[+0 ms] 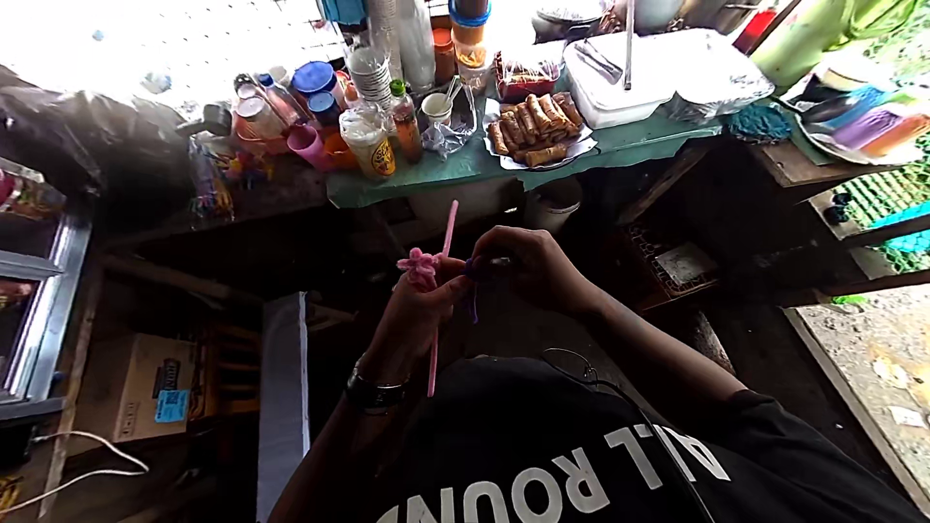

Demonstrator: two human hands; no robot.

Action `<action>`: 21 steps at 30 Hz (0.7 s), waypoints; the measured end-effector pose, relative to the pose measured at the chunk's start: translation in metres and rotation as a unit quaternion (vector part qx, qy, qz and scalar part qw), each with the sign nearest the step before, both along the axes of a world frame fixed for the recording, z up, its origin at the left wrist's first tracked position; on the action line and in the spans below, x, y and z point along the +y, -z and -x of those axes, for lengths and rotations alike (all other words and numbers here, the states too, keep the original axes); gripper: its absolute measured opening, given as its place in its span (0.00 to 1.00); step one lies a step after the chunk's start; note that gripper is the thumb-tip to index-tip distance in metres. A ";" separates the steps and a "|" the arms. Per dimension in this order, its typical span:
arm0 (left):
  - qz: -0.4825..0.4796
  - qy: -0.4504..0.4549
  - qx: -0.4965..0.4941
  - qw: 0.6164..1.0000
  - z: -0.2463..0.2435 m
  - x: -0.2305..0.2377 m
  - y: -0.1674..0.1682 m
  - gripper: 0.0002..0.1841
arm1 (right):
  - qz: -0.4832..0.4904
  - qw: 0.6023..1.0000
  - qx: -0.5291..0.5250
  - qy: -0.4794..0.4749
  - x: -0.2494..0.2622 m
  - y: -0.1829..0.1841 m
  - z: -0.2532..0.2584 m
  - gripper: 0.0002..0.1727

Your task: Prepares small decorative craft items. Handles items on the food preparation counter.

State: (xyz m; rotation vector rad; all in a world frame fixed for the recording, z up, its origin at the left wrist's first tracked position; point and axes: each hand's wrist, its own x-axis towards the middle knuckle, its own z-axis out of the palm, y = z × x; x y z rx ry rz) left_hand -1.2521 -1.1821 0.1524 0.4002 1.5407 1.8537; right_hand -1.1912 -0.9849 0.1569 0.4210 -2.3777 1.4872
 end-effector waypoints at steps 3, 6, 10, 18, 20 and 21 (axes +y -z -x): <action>-0.005 0.015 -0.010 1.000 0.004 0.004 -0.001 0.07 | 0.021 1.000 -0.008 0.012 -0.005 0.000 -0.001 0.04; -0.020 -0.005 0.006 1.000 0.005 0.008 -0.002 0.07 | 0.059 0.997 -0.036 0.045 -0.008 -0.001 -0.006 0.06; -0.049 -0.045 -0.016 0.998 0.002 0.015 -0.003 0.08 | 0.125 0.982 -0.119 0.076 -0.009 -0.008 -0.019 0.05; -0.041 -0.160 0.353 0.921 -0.008 0.019 0.024 0.08 | 0.075 0.978 -0.090 0.175 -0.027 -0.009 -0.028 0.06; -0.068 -0.178 0.390 0.901 -0.010 0.019 0.030 0.07 | 0.132 0.969 -0.147 0.146 -0.027 -0.013 -0.027 0.06; -0.076 -0.184 0.395 0.897 -0.010 0.020 0.032 0.06 | 0.158 0.963 -0.179 0.126 -0.027 -0.016 -0.026 0.07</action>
